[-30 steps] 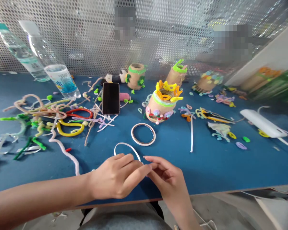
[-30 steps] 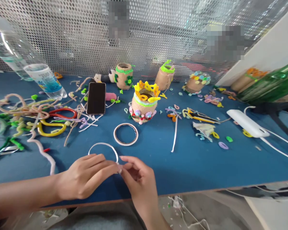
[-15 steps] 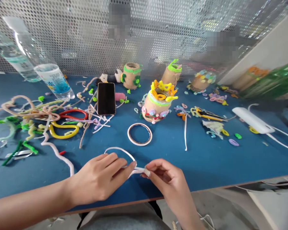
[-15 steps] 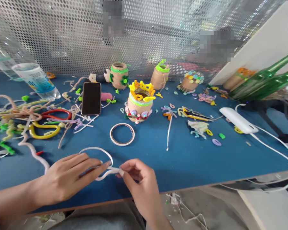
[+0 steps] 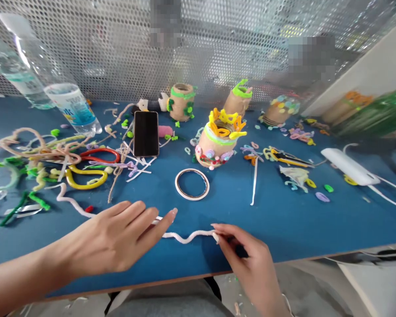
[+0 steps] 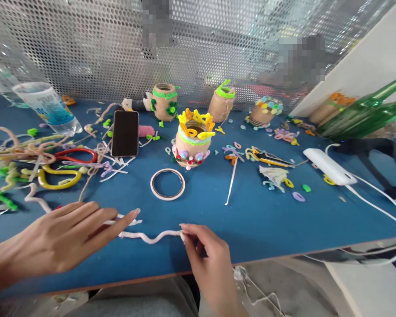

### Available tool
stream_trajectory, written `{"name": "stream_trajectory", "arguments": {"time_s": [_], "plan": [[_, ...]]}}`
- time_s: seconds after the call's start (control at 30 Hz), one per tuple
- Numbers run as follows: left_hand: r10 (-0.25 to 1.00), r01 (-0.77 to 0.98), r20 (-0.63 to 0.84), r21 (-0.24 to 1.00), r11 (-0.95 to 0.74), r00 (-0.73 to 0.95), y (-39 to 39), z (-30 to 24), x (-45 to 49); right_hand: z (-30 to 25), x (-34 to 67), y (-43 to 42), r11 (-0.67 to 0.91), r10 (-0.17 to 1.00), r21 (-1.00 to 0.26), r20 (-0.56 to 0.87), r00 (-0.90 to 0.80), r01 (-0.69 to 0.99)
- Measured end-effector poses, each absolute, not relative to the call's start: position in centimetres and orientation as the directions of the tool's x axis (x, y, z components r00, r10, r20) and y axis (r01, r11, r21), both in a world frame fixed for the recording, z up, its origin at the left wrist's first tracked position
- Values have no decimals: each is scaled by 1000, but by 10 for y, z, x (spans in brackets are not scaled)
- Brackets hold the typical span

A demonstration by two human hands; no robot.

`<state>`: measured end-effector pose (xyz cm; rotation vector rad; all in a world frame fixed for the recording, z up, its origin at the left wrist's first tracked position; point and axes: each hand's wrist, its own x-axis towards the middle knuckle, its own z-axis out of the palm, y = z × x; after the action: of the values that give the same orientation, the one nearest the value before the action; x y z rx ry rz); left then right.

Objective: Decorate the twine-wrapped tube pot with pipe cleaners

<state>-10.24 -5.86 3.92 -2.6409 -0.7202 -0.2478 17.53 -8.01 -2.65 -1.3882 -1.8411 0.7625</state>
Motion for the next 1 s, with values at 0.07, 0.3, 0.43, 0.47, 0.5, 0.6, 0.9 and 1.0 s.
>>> {"name": "stream_trajectory", "arguments": {"time_s": [0.07,0.3,0.43,0.47,0.5,0.6,0.9,1.0], "plan": [[450,530,298,-309,-790,842,-59,46,-96,-28,178,-80,324,945,-749,222,-241,578],[497,596,453,-101,-796,740,-46,54,-77,-7,165,-79,462,887,-673,349,-304,578],[674,643,387,226,-731,630,-38,51,-71,5,139,-72,460,877,-798,339,-341,389],[725,651,348,321,-688,594,-38,51,-70,6,135,-70,445,880,-818,324,-349,363],[769,657,308,400,-639,560,-38,51,-69,7,132,-69,431,883,-835,310,-353,343],[839,669,223,518,-533,496,-38,52,-68,8,131,-67,444,872,-845,332,-359,298],[864,616,29,690,-381,502,-36,50,-71,11,131,-70,363,915,-915,313,-256,178],[853,569,-103,784,-247,511,-37,50,-71,11,129,-67,69,971,-997,76,-227,-37]]}}
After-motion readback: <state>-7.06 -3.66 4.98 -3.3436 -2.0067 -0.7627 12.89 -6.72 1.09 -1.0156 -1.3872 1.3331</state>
